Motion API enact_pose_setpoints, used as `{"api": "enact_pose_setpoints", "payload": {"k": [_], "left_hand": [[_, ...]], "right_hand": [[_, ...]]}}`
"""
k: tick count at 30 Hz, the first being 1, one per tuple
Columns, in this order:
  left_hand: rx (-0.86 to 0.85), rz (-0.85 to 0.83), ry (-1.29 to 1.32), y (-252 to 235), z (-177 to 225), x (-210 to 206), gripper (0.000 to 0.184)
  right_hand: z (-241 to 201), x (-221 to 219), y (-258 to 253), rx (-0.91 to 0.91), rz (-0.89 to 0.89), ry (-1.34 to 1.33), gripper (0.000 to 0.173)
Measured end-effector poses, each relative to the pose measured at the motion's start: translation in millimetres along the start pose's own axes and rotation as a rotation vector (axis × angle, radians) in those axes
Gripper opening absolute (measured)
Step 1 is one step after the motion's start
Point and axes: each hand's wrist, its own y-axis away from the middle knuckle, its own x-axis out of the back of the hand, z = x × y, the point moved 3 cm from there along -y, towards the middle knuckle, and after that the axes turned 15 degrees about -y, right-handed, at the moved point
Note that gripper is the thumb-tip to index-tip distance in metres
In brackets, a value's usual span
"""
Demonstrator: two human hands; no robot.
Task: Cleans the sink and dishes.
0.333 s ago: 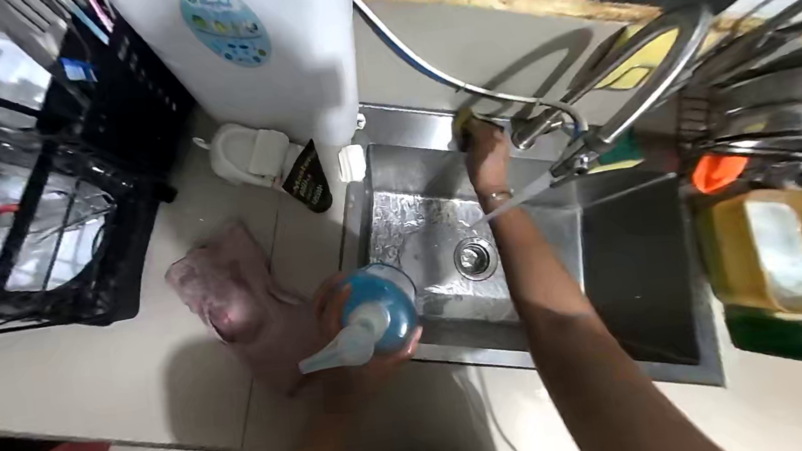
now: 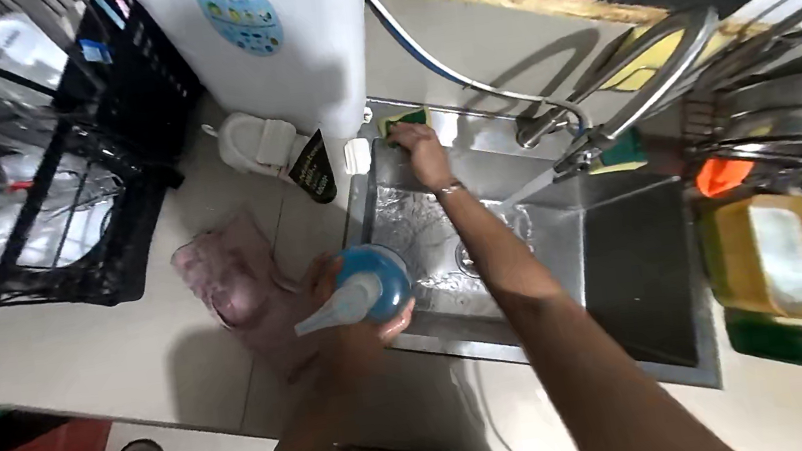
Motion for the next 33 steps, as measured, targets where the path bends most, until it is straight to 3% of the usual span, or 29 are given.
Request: {"api": "enact_pose_setpoints", "payload": {"k": [2, 4, 5, 7, 9, 11, 14, 18, 21, 23, 27, 30, 33], "left_hand": [[-0.016, -0.016, -0.041, -19.1, 11.3, 3.5, 0.105], [-0.039, -0.052, -0.061, -46.6, 34.4, 5.2, 0.102], [-0.072, -0.031, -0.017, -62.8, 42.2, -5.3, 0.103], [-0.167, 0.109, 0.054, -98.8, 55.4, -41.8, 0.102], [-0.157, 0.158, 0.066, -135.0, 74.2, -75.5, 0.104], [-0.106, 0.142, 0.049, -164.7, 87.5, -111.7, 0.105], [-0.030, 0.130, 0.005, -193.6, 96.5, -166.3, 0.105], [0.030, 0.036, -0.007, -206.3, 105.1, -210.3, 0.101], [0.026, -0.047, 0.053, -211.3, 111.3, -212.5, 0.112], [0.007, -0.083, -0.011, -204.9, 104.2, -192.5, 0.115], [0.091, -0.255, -0.415, -176.7, 50.3, -145.9, 0.066], [0.195, -0.410, -0.578, -166.3, 20.5, -141.0, 0.070], [0.220, -0.499, -0.621, -162.0, 27.5, -133.2, 0.065]], "right_hand": [[29.6, 44.5, 32.6, -0.105, 0.171, 0.072, 0.033], [39.7, 78.5, 52.8, -0.373, 0.403, 0.126, 0.030], [32.5, 82.4, 52.7, -0.499, 0.500, 0.100, 0.029], [14.8, 64.1, 38.8, -0.497, 0.611, -0.014, 0.027], [5.4, 43.4, 29.3, -0.323, 0.455, -0.079, 0.029], [16.9, 54.6, 39.6, -0.230, 0.301, 0.037, 0.030], [37.1, 96.5, 71.9, -0.424, 0.371, 0.137, 0.030], [36.1, 97.4, 86.3, -0.436, 0.473, 0.174, 0.027], [27.7, 89.9, 91.5, -0.430, 0.500, 0.096, 0.029], [1.2, 85.7, 107.8, -0.444, 0.468, 0.022, 0.030], [-49.9, 58.4, 122.4, -0.390, 0.433, -0.168, 0.035], [-51.5, 21.4, 86.0, -0.196, 0.470, -0.231, 0.028], [-67.7, 2.6, 30.3, -0.084, 0.337, -0.209, 0.030]]}}
